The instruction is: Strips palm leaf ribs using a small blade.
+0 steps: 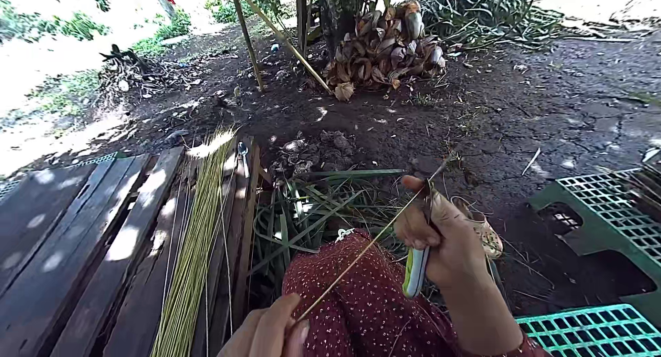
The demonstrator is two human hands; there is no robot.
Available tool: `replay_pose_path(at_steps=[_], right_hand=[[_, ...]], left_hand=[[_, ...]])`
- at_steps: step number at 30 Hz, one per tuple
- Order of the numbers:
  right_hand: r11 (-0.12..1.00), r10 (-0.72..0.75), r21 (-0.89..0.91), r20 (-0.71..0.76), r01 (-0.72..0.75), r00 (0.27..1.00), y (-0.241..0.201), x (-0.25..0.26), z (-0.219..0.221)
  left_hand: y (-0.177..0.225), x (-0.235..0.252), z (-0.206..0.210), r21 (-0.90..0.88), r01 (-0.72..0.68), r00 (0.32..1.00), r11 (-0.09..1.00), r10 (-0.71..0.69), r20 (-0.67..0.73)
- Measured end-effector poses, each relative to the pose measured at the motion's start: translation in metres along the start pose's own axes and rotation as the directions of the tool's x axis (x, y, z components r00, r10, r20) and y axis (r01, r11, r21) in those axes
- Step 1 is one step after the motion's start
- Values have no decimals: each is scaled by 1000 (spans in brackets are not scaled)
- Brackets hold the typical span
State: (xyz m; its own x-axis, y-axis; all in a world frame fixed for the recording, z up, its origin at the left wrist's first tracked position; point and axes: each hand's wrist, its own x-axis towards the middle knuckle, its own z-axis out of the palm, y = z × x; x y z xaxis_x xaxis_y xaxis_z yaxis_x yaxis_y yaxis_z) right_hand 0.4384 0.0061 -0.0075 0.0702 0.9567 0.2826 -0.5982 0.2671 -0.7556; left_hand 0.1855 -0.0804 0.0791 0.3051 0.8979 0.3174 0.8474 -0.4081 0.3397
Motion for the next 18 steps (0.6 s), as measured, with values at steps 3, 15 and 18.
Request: replay_pose_path(at_steps=[3, 15, 18], right_hand=[[999, -30, -33, 158, 35, 987, 11, -20, 23], [944, -166, -270, 109, 190, 980, 3, -14, 11], [914, -243, -353, -85, 199, 966, -24, 22, -21]], left_hand=[[23, 19, 10, 35, -66, 995, 997, 68, -66], [21, 39, 53, -28, -176, 944, 984, 161, -287], [8, 33, 47, -15, -142, 957, 990, 134, -256]])
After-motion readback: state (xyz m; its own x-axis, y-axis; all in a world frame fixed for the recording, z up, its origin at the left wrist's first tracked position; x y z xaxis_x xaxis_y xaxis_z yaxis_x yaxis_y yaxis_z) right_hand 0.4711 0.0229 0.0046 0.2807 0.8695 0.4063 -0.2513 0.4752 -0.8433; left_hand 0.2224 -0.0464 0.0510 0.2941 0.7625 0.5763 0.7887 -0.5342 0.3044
